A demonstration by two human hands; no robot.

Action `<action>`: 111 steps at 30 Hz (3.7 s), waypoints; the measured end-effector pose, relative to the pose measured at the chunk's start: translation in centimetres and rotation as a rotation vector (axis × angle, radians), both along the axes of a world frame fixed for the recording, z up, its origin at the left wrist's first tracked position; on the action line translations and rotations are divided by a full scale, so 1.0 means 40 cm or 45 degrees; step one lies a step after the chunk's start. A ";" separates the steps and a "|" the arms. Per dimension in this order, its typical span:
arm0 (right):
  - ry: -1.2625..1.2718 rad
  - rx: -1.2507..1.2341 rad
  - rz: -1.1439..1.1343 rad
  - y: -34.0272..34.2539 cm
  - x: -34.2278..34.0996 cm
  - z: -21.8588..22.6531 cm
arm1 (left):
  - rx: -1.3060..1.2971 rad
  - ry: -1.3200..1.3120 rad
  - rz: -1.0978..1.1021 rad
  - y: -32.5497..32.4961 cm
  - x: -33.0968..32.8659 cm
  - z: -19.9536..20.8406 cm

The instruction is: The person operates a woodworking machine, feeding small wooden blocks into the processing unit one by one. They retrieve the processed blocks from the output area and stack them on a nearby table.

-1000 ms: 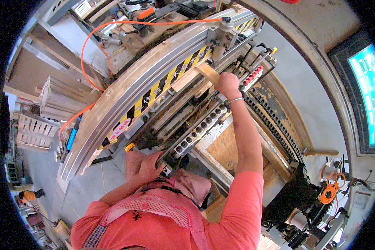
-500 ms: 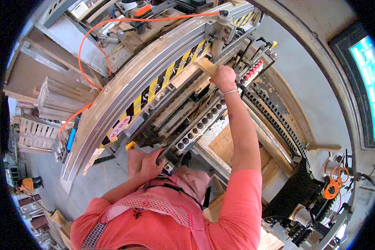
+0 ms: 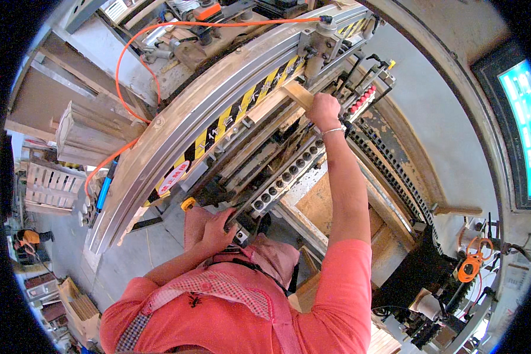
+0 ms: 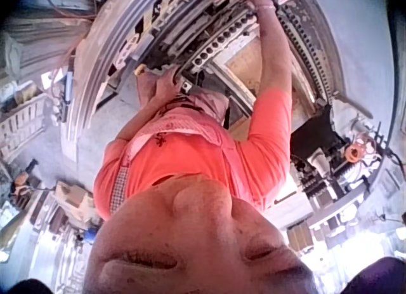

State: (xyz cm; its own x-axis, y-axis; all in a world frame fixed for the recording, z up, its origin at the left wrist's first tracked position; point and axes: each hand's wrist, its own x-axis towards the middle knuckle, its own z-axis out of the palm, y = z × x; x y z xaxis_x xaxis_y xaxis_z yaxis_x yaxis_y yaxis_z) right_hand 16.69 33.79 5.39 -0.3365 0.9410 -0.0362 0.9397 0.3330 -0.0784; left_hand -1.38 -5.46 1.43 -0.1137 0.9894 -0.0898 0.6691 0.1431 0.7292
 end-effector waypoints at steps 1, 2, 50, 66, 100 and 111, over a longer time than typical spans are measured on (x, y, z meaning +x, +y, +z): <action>0.005 -0.013 0.015 0.002 0.000 0.004 | 0.008 0.009 0.001 0.002 0.001 0.003; 0.001 -0.017 0.009 0.003 0.000 0.007 | 0.015 0.017 0.002 0.004 0.003 0.008; -0.287 0.262 0.086 0.032 0.010 -0.064 | -0.104 0.060 -0.153 0.000 -0.014 0.002; -0.042 0.289 0.172 0.067 0.029 -0.104 | -0.067 0.025 -0.172 -0.020 -0.004 -0.025; 0.294 0.454 -1.865 -1.923 0.185 -0.041 | 0.177 -0.217 -0.377 0.016 -0.059 -0.129; -0.153 0.196 -2.356 -2.256 0.467 -0.105 | 0.064 -0.181 -0.292 0.017 -0.040 -0.093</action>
